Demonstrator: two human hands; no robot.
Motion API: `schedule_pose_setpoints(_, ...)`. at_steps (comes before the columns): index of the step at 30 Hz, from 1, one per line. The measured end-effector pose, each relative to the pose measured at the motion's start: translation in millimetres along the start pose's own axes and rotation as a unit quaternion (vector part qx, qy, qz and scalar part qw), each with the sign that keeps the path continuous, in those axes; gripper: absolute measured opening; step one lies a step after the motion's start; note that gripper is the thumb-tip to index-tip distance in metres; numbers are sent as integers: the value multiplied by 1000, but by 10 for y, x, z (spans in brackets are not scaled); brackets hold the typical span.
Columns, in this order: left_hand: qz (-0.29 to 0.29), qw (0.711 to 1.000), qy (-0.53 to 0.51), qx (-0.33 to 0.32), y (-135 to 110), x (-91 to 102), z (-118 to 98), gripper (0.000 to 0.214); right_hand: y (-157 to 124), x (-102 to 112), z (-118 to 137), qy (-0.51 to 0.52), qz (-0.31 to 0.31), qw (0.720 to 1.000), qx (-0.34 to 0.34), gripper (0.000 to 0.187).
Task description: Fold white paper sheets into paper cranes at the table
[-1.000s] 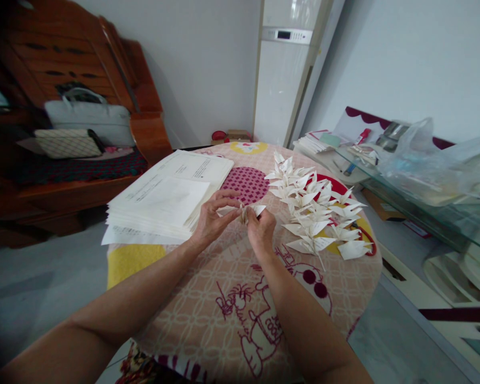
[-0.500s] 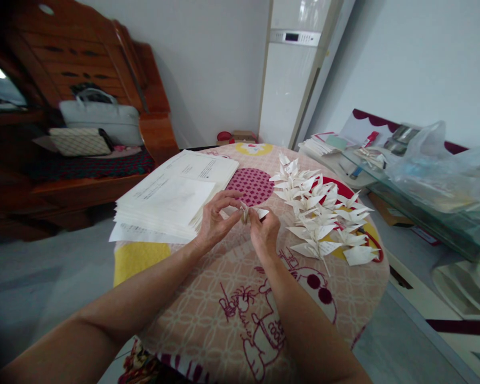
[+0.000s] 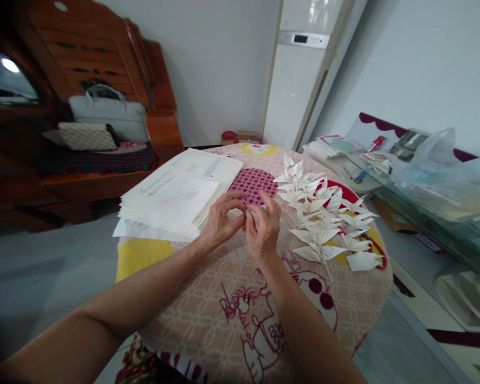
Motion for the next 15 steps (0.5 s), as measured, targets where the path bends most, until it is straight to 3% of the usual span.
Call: schedule_pose_setpoints(15, 25, 1000, -6, -2, -6, -67, -20, 4, 6, -4, -33, 42, -2, 999, -7, 11)
Point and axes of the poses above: each hand's wrist, its own y-axis towards the middle knuckle, its own x-axis out of the back of the hand, z = x × y, the point moved 10 cm from there along y, towards the middle knuckle, and after that the axes turned 2 degrees about -z, right-handed, at the moved point
